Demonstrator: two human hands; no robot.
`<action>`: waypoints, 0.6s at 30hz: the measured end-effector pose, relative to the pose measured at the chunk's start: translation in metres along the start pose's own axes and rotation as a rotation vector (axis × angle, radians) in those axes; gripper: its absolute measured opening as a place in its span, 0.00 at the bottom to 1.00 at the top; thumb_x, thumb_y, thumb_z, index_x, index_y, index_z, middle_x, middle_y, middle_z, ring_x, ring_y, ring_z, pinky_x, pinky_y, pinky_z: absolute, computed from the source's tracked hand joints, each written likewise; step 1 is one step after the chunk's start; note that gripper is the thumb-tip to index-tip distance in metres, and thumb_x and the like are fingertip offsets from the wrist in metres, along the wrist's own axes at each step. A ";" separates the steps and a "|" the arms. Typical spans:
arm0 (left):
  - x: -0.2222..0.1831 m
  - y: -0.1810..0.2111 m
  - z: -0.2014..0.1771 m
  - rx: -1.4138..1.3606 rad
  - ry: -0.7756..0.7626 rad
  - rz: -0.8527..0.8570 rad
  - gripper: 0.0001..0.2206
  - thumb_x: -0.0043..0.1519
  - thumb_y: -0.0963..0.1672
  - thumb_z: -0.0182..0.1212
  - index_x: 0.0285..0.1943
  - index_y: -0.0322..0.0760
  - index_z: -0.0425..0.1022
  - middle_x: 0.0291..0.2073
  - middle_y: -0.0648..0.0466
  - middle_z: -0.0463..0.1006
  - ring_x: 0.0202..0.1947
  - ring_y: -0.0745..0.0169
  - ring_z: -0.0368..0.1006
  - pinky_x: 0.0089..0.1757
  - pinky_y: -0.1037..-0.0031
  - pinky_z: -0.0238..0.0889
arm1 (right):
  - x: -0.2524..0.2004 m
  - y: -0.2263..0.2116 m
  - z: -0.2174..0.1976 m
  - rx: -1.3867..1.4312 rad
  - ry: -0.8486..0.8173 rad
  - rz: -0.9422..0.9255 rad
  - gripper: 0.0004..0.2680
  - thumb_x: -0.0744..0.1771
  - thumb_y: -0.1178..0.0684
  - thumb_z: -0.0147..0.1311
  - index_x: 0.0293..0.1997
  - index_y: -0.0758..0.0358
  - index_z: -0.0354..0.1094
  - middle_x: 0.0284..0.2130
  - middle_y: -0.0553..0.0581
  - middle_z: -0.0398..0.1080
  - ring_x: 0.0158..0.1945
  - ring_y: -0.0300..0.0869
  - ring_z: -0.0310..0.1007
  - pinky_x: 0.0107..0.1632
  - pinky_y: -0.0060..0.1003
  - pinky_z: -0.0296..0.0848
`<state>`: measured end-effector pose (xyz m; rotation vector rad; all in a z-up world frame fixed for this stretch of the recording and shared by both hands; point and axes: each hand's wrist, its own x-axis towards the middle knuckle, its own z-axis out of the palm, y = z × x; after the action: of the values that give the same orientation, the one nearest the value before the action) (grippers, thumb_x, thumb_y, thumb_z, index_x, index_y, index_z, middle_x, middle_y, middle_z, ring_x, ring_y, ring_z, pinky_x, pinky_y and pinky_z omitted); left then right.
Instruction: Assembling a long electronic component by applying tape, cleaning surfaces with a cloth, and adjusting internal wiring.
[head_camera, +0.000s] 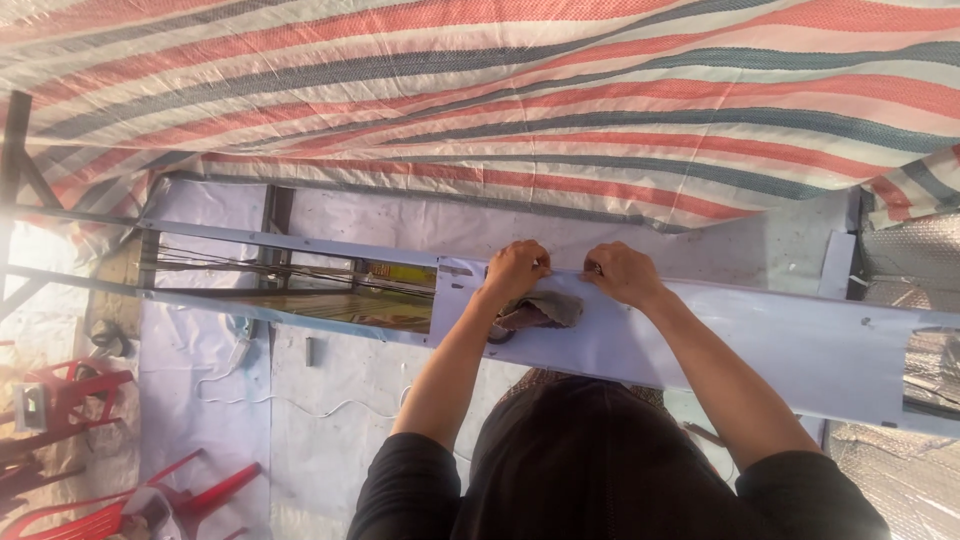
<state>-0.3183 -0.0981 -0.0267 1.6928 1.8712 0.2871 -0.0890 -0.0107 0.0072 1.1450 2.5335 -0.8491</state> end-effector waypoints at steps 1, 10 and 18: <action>0.001 0.001 0.001 -0.002 0.001 0.000 0.06 0.55 0.49 0.70 0.34 0.53 0.78 0.34 0.63 0.79 0.46 0.57 0.78 0.46 0.60 0.74 | 0.002 0.002 0.002 -0.002 -0.001 0.000 0.10 0.67 0.37 0.56 0.39 0.47 0.75 0.38 0.46 0.75 0.50 0.46 0.75 0.46 0.48 0.80; 0.005 -0.003 -0.018 -0.182 -0.086 -0.109 0.05 0.56 0.49 0.71 0.37 0.55 0.81 0.34 0.66 0.83 0.41 0.61 0.82 0.45 0.63 0.73 | -0.002 0.007 -0.002 0.174 -0.051 0.110 0.10 0.67 0.38 0.57 0.42 0.50 0.76 0.37 0.51 0.77 0.46 0.50 0.78 0.43 0.51 0.79; -0.014 -0.048 -0.056 -0.184 -0.182 -0.241 0.06 0.56 0.49 0.70 0.41 0.59 0.84 0.29 0.60 0.84 0.29 0.61 0.82 0.41 0.67 0.74 | -0.005 0.003 -0.011 0.292 -0.047 0.104 0.09 0.65 0.39 0.60 0.41 0.48 0.75 0.35 0.56 0.78 0.45 0.57 0.79 0.45 0.53 0.76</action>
<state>-0.3893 -0.1073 -0.0038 1.3110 1.8301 0.1941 -0.0828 -0.0057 0.0167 1.3091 2.3430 -1.2324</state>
